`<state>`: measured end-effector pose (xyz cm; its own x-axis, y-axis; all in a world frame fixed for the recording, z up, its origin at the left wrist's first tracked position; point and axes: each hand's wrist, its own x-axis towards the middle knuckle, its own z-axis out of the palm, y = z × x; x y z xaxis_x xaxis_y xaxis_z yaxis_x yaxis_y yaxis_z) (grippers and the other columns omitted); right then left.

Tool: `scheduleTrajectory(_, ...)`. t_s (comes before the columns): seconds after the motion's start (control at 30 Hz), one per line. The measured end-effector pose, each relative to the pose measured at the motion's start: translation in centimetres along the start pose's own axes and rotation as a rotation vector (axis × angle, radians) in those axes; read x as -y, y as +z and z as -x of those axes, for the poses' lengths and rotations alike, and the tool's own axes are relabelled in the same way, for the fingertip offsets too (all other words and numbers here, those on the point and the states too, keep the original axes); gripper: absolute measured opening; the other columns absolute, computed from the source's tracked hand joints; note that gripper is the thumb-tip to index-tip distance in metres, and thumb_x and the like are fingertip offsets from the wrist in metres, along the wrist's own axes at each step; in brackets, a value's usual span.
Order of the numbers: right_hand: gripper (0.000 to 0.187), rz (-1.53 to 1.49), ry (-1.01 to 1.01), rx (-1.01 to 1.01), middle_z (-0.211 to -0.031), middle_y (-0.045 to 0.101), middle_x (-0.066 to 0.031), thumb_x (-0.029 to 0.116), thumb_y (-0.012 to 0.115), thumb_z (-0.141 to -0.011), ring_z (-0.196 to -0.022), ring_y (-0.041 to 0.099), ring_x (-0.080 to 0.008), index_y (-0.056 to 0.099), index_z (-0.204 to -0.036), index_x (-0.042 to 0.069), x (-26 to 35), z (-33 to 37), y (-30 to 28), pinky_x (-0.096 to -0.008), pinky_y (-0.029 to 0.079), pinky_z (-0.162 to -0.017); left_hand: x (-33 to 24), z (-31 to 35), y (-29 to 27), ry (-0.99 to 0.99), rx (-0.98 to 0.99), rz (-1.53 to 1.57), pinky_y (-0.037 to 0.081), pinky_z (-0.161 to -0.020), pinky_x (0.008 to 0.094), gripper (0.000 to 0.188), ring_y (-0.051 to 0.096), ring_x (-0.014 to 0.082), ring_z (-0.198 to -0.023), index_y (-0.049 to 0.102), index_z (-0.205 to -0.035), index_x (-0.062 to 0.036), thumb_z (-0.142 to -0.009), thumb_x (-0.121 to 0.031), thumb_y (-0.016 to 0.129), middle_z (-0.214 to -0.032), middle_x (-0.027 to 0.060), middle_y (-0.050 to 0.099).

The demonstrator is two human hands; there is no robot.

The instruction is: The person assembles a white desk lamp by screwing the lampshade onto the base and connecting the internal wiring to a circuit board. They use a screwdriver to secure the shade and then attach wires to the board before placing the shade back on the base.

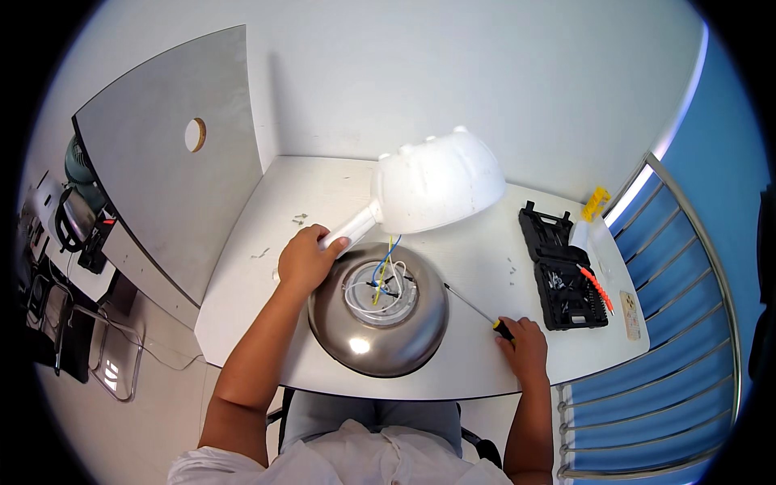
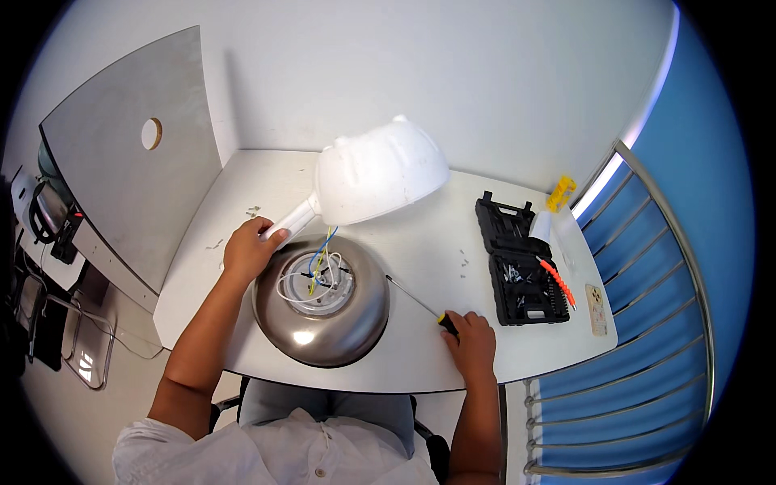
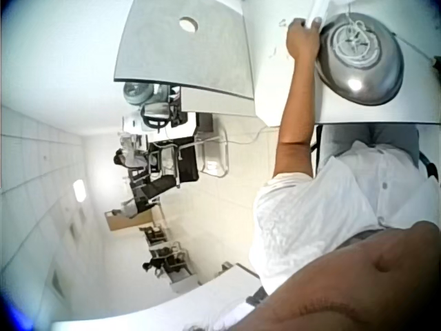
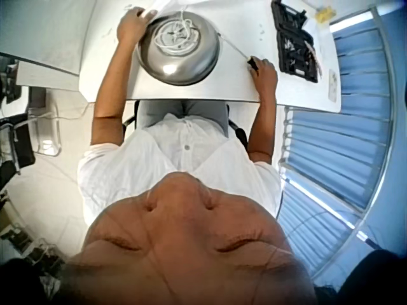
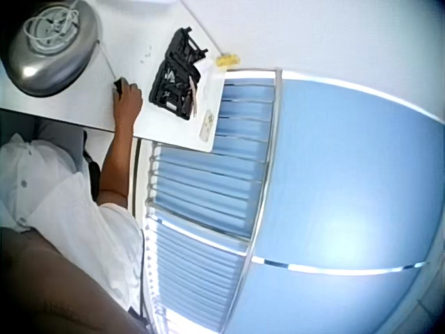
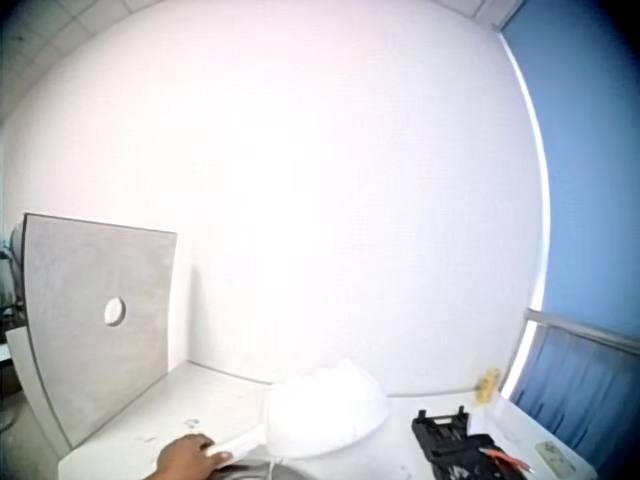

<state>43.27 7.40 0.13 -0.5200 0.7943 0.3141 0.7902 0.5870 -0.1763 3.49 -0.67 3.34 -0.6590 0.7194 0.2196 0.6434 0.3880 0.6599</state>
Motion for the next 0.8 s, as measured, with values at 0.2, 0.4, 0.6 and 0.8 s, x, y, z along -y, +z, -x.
scheduleTrajectory(0.2,0.035,-0.041,0.005,-0.059,-0.090,0.055,-0.0075,0.016,0.073,-0.075,-0.088,0.053,-0.0280,0.065,-0.108,0.011,-0.1,-2.0,1.7,-0.0390,0.045,-0.074,1.5,-1.0,-0.6,-0.038,0.130,0.070,0.050,-0.077,0.0390,0.053,0.065,0.0294,-0.089,0.067,-0.102,-0.0011,-0.086,-0.051,0.060,-0.095,0.0168,0.068)
scheduleTrajectory(0.4,0.033,-0.219,0.057,0.022,-0.094,0.055,-0.0087,0.015,0.070,-0.078,-0.091,0.053,-0.0286,0.064,-0.110,0.009,0.0,-2.7,1.6,-0.0382,0.046,-0.079,3.8,-1.5,-1.0,-0.091,0.236,0.230,0.047,-0.078,0.0359,0.050,0.062,0.0256,-0.085,0.066,-0.098,0.0018,-0.090,-0.046,0.056,-0.092,0.0171,0.067)
scheduleTrajectory(0.6,0.040,-0.084,0.108,0.016,-0.096,0.055,-0.0085,0.015,0.069,-0.079,-0.093,0.054,-0.0282,0.061,-0.118,0.010,-0.2,-3.2,2.1,-0.0379,0.047,-0.079,3.5,-0.2,-2.6,-0.162,0.343,0.388,0.045,-0.074,0.0332,0.043,0.055,0.0167,-0.079,0.063,-0.098,0.0011,-0.094,-0.041,0.054,-0.087,0.0093,0.062)
scheduleTrajectory(0.8,0.046,0.118,0.089,0.065,-0.101,0.056,-0.0072,0.018,0.072,-0.077,-0.096,0.053,-0.0268,0.059,-0.121,0.013,1.1,-4.0,2.6,-0.0391,0.047,-0.078,3.3,0.9,-3.8,-0.278,0.512,0.640,0.046,-0.071,0.0305,0.036,0.053,0.0127,-0.077,0.058,-0.105,-0.0015,-0.097,-0.036,0.053,-0.088,0.0068,0.059)
